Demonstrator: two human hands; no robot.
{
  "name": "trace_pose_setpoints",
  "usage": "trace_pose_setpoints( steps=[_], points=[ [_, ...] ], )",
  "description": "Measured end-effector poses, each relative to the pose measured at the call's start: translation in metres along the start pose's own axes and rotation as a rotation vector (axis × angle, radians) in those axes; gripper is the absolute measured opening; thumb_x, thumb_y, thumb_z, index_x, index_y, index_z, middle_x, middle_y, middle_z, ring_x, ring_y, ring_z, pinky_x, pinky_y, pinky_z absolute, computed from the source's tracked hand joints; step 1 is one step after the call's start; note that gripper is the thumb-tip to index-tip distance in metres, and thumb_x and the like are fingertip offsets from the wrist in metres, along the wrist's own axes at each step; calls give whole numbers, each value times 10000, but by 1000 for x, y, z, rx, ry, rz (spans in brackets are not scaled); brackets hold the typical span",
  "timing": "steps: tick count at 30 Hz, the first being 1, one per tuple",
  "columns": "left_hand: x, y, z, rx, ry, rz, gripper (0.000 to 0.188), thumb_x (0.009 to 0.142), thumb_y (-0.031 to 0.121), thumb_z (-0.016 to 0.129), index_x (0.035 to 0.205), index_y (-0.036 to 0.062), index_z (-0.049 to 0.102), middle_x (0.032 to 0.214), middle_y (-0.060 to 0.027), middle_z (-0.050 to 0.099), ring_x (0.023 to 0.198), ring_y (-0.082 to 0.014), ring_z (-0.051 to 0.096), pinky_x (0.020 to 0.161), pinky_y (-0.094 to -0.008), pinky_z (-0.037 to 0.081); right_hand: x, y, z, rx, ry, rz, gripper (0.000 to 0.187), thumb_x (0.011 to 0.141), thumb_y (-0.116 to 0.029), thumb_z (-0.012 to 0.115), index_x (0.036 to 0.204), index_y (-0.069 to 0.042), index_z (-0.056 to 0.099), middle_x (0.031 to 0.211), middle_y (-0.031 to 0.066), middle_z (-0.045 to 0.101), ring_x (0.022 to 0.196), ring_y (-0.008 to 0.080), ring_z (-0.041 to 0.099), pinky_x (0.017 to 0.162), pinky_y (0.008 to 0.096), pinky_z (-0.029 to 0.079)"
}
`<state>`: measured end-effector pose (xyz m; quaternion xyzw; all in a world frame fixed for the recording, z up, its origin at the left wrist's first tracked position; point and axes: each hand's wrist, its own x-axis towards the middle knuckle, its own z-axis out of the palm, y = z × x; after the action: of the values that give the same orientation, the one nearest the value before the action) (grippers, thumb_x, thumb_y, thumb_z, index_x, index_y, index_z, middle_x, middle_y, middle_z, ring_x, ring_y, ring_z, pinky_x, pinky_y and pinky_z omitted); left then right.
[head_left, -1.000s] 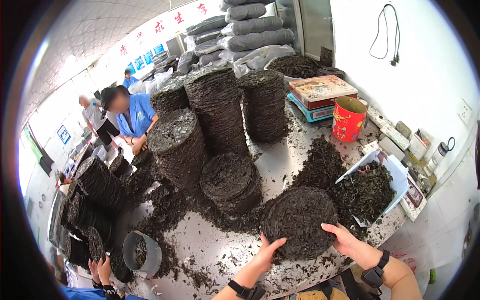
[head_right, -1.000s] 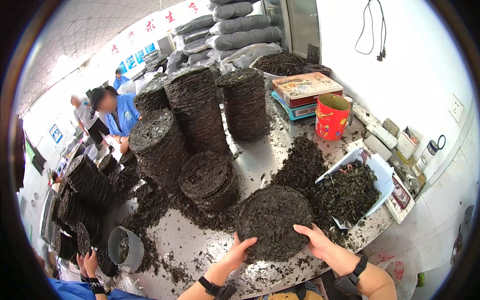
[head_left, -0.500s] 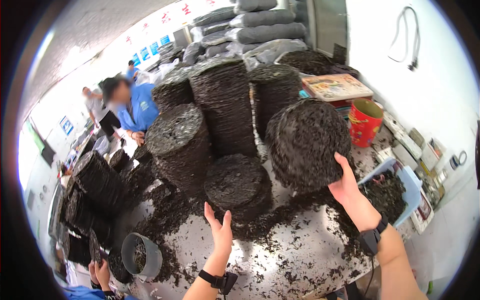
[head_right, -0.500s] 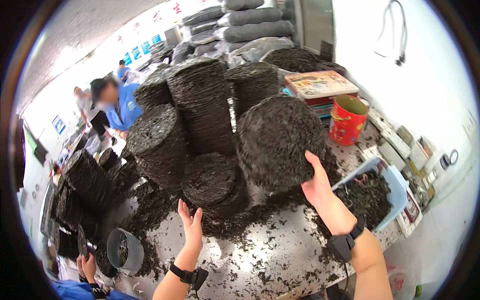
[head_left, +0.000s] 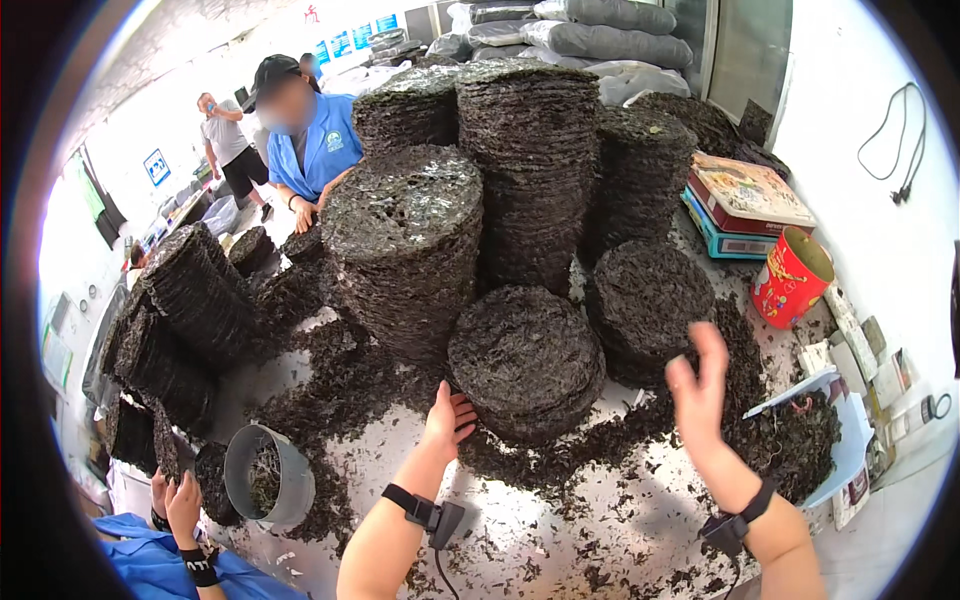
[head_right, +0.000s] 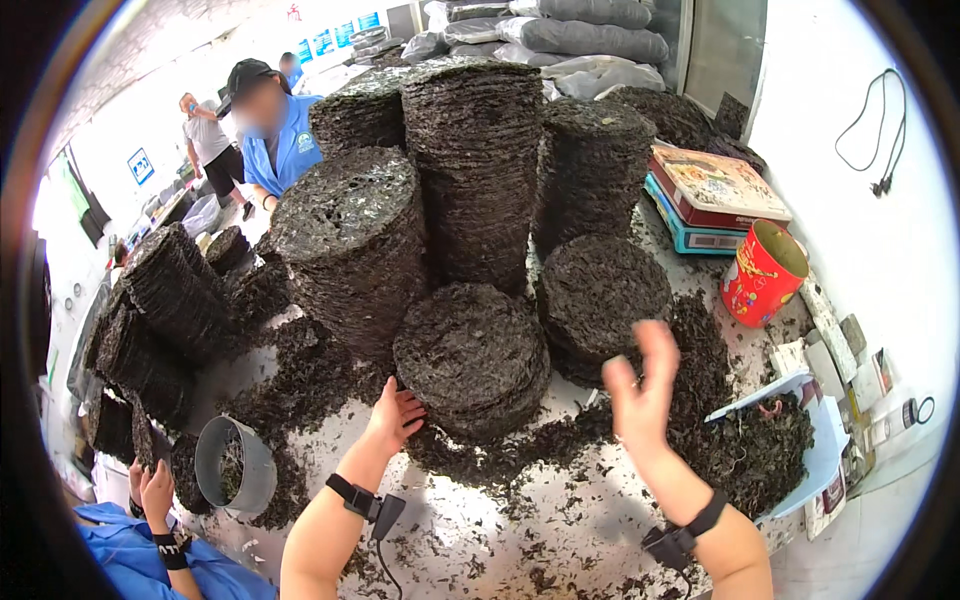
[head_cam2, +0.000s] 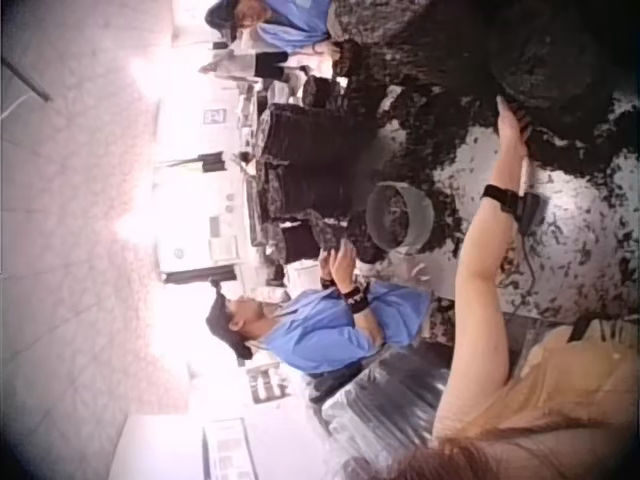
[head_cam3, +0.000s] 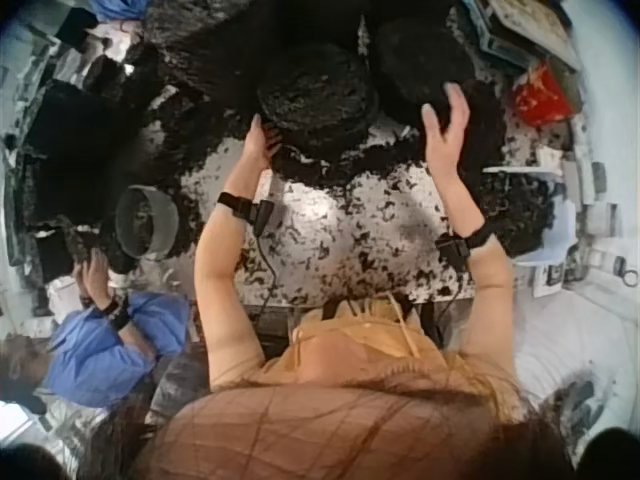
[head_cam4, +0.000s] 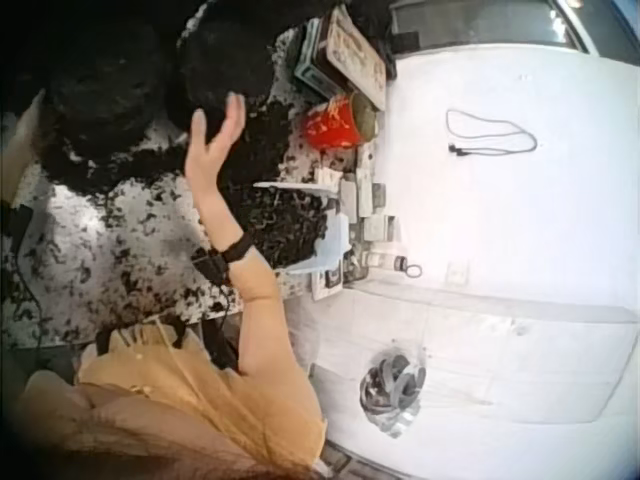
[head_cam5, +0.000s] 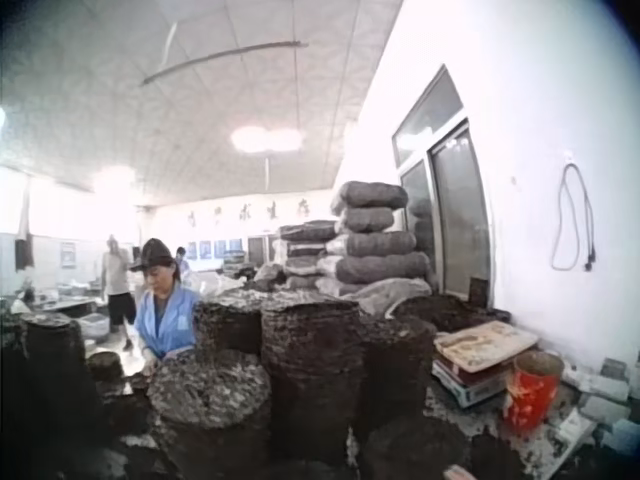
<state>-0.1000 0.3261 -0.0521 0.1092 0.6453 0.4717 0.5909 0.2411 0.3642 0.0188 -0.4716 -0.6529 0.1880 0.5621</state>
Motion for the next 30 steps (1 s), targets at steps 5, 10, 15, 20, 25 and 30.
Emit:
trace_pose_setpoints(
  steps=[5,10,15,20,25,30],
  points=[
    [12,-6,20,-89,17,59,741,910,649,331,1212,-11,483,1208,-151,523,1115,-276,491,975,-431,376,-30,-46,62,-276,-620,-315,632,846,-491,589,1312,-89,445,1398,175,366,1333,360,279,1099,588,130],
    [-55,-25,42,-578,-264,143,834,880,681,338,1408,38,284,1459,-144,317,1354,-316,285,1105,-520,221,-59,-63,57,-141,-561,-263,675,793,-451,681,1248,-79,350,1445,171,287,1359,385,223,1092,615,82],
    [-171,-79,21,-699,-236,264,657,915,594,362,1380,130,375,1403,-78,415,1280,-277,402,1055,-460,333,-98,-113,7,-89,-663,-417,507,853,-396,620,1180,-74,403,1430,152,345,1328,319,331,1098,606,109],
    [-250,-159,-22,-731,-99,131,623,927,571,341,1371,137,394,1392,-75,429,1289,-275,386,1061,-469,315,-171,-132,-17,-20,-868,-346,433,807,-345,672,1104,-101,472,1398,89,411,1305,248,381,1105,594,129],
    [-274,-201,-52,-744,93,85,569,954,506,319,1378,130,381,1422,-64,399,1311,-271,352,1080,-480,260,-190,-149,-25,-105,-979,-405,479,807,-366,667,1188,-123,508,1310,61,498,1238,236,460,1117,549,140],
    [-296,-179,-41,-236,290,548,581,998,380,299,1478,100,132,1532,-92,139,1406,-264,139,1132,-417,98,-200,-160,-23,-133,-916,-548,396,844,-280,642,1182,-79,592,1244,96,570,1156,245,536,1026,422,387]
  ],
)
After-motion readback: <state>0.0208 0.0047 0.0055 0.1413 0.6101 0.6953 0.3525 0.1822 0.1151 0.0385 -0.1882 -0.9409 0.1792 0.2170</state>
